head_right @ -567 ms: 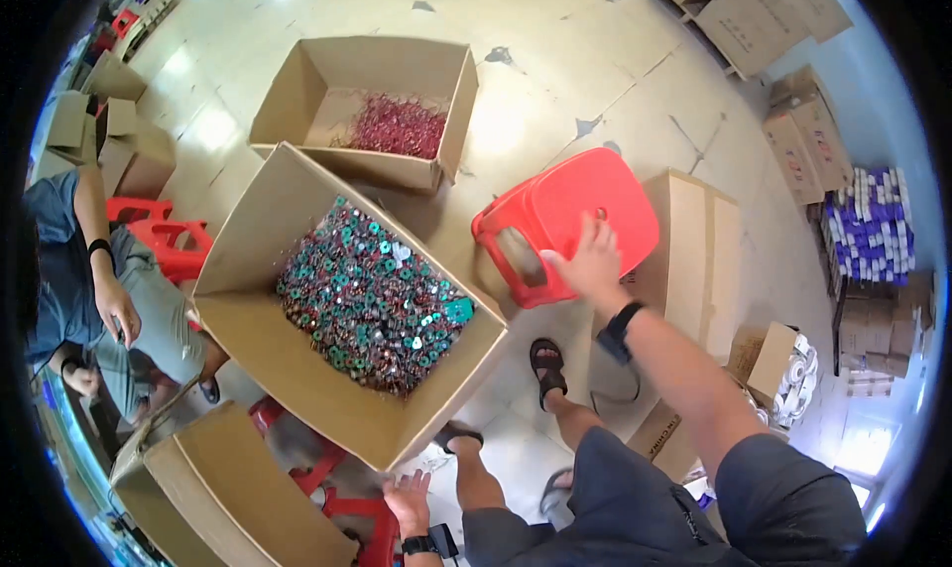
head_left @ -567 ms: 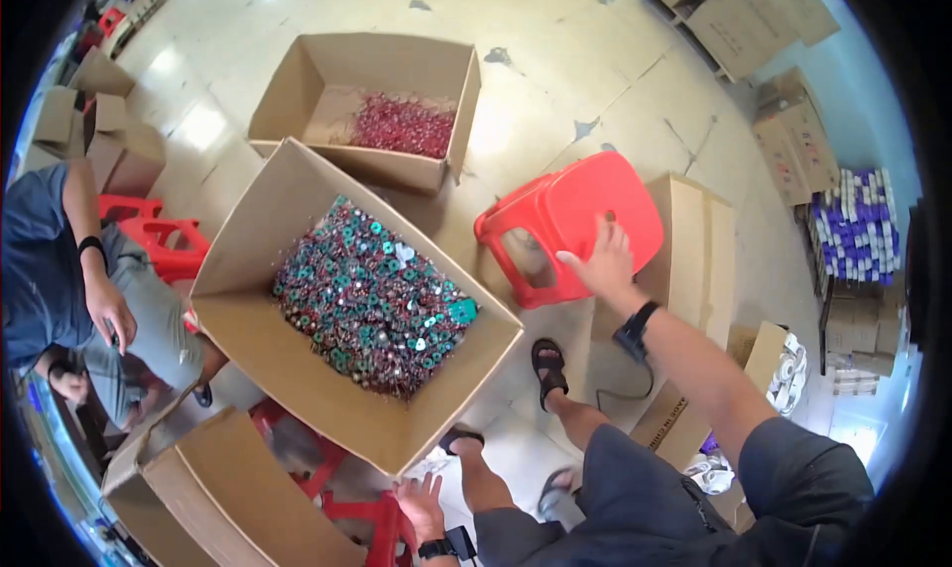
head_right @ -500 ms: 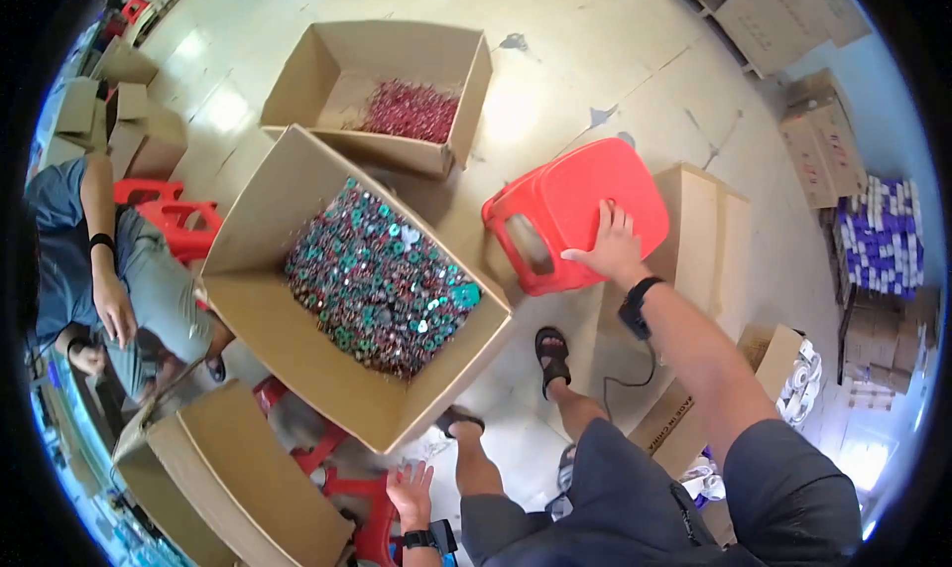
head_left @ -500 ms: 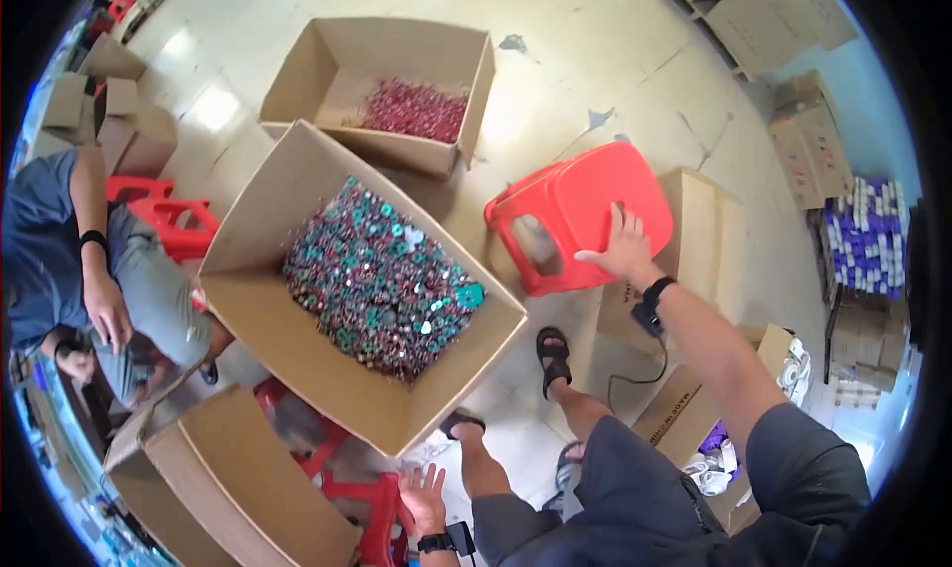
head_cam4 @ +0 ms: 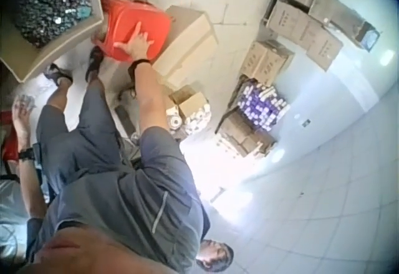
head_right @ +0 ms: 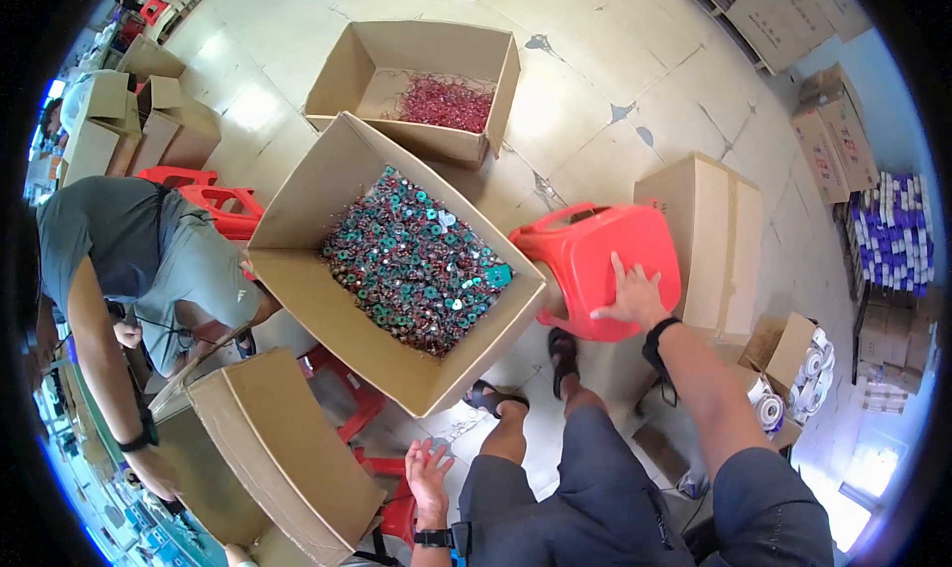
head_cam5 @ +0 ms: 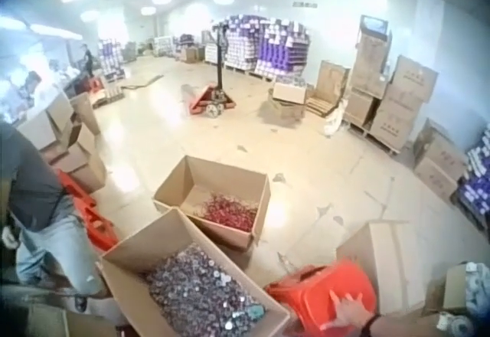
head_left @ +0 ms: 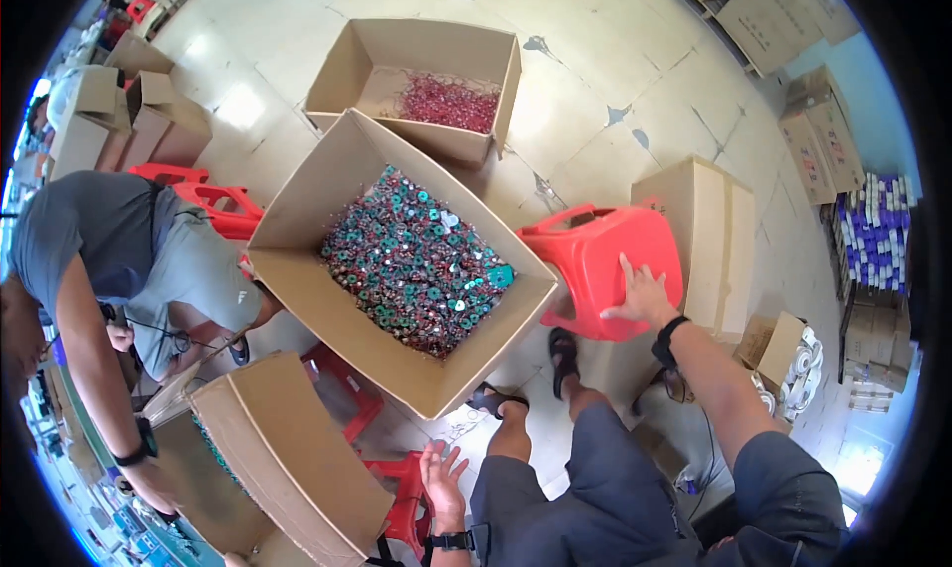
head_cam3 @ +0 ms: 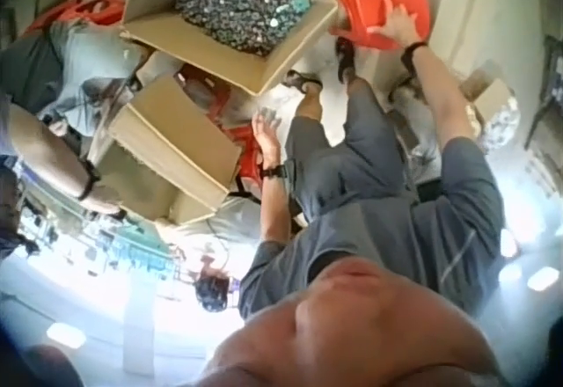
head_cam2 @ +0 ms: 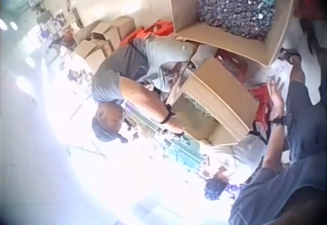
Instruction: Assembling small plastic components into larger units by hand in an industrial factory setting.
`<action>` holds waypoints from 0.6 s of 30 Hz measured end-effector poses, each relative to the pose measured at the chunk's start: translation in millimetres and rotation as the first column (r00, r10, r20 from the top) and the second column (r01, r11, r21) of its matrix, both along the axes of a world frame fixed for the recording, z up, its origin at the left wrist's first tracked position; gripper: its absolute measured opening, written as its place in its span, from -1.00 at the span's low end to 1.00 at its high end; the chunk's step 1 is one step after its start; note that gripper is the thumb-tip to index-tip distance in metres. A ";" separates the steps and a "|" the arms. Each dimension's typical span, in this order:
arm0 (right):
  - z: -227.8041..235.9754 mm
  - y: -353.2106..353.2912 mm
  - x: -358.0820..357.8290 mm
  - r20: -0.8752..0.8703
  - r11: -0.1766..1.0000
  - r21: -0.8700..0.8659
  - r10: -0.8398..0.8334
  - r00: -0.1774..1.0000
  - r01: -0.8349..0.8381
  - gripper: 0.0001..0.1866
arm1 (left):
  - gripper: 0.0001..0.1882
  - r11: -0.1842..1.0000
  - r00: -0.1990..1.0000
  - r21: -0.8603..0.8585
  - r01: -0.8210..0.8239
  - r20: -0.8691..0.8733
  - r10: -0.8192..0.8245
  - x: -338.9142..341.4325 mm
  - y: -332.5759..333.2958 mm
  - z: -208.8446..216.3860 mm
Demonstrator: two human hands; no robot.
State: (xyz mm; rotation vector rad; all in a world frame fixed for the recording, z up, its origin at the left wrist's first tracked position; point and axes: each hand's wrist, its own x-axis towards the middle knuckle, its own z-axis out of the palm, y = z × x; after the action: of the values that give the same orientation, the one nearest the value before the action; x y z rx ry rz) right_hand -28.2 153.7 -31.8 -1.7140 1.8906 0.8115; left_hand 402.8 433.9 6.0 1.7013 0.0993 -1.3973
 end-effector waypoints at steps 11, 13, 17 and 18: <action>3.1 164.3 59.3 -0.005 0.958 0.038 -0.285 0.958 0.285 0.58 | -0.33 0.981 0.979 -0.002 0.195 -0.055 -0.195 20.9 9.0 33.5; -1.9 193.0 51.9 0.056 0.888 0.084 -0.458 0.887 0.452 0.60 | -0.26 0.976 0.972 0.002 0.220 -0.090 -0.219 23.2 13.7 32.3; -3.8 246.2 32.6 0.043 0.805 0.130 -0.588 0.808 0.579 0.62 | -0.38 0.966 0.966 0.041 0.253 -0.067 -0.250 23.3 8.7 43.2; -6.2 256.8 28.9 0.056 0.815 0.141 -0.574 0.817 0.562 0.62 | -0.40 0.967 0.968 0.052 0.248 -0.062 -0.244 27.4 7.4 47.1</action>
State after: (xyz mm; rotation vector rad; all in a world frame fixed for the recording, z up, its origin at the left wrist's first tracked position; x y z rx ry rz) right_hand 0.7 410.5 -38.1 -0.9928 2.0749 0.5694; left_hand 430.3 441.4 53.1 1.7708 -0.0419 -1.6393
